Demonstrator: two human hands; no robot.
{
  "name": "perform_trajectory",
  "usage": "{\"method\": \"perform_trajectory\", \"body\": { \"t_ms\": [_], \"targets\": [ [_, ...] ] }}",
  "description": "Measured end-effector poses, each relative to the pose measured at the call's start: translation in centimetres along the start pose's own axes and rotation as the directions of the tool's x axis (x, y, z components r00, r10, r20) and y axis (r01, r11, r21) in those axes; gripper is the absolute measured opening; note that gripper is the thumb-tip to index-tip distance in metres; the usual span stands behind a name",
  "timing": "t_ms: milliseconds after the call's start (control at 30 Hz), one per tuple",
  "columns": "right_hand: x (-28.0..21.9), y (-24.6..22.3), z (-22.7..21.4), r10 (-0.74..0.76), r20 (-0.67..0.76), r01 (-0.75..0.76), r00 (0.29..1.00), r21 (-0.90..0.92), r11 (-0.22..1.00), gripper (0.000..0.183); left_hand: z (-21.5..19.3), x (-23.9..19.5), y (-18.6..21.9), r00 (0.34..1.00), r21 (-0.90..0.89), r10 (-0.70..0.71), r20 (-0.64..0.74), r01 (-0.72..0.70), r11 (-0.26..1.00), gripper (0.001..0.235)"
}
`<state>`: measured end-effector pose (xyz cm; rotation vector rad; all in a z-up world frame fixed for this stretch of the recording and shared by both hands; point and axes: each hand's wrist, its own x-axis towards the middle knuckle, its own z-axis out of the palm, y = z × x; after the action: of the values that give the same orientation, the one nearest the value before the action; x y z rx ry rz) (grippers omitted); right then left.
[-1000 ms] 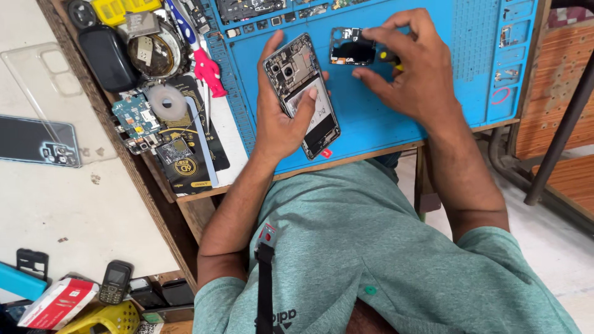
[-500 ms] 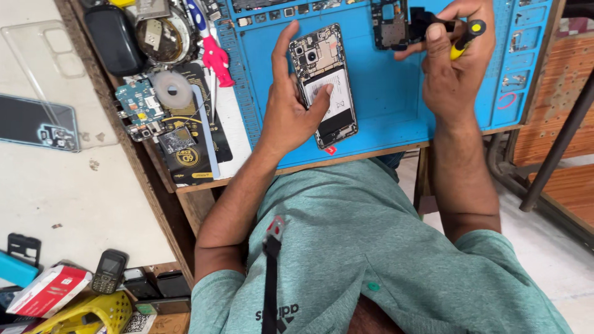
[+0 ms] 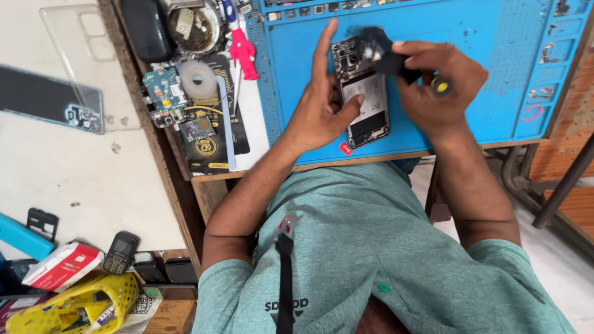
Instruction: The person uses a yellow screwdriver to remove screws from a disassembled smartphone on a blue mat, then lifts and removes a metal shielding plate from the camera module area.
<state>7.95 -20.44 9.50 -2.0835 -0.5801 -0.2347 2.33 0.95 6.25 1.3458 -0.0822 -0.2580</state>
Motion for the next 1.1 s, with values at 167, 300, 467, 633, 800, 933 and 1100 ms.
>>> {"method": "perform_trajectory", "body": {
  "t_ms": [167, 300, 467, 633, 800, 933, 1100],
  "targets": [
    [0.2, -0.4, -0.2, -0.261, 0.197, 0.306, 0.945, -0.252, 0.918, 0.027, 0.1, 0.2, -0.8, 0.999, -0.111, -0.043, -0.015, 0.042, 0.993, 0.088],
    [-0.1, -0.4, 0.1, -0.327, 0.263, 0.393, 0.908, -0.261, 0.881, 0.025, -0.3, 0.2, -1.7, 1.0, -0.27, 0.001, -0.011, -0.004, 0.963, 0.071],
    [-0.3, -0.8, 0.8, -0.304, 0.242, 0.373, 0.921, -0.331, 0.867, 0.034, -0.5, 0.1, -1.5, 1.0, -0.316, 0.001, -0.014, -0.005, 0.949, 0.053],
    [-0.2, -0.9, 1.3, -0.308, 0.249, 0.383, 0.918, -0.367, 0.848, 0.038, -0.3, 0.3, -1.1, 0.996, -0.189, 0.049, -0.073, -0.062, 0.98, 0.051],
    [0.1, -1.0, 0.9, -0.292, 0.279, 0.382, 0.915, -0.362, 0.85, 0.041, -0.1, 0.6, -1.4, 0.994, -0.212, -0.021, -0.111, -0.003, 0.977, 0.05],
    [0.6, -1.4, 0.4, -0.294, 0.342, 0.431, 0.892, -0.451, 0.782, 0.041, 0.1, 0.7, -1.6, 0.993, -0.351, -0.017, -0.113, -0.024, 0.936, 0.046],
    [0.8, -1.7, 0.2, -0.302, 0.397, 0.478, 0.867, -0.487, 0.731, 0.039, 0.1, 0.7, -1.8, 0.989, -0.318, 0.049, -0.136, -0.09, 0.944, 0.039]
  ]
}}
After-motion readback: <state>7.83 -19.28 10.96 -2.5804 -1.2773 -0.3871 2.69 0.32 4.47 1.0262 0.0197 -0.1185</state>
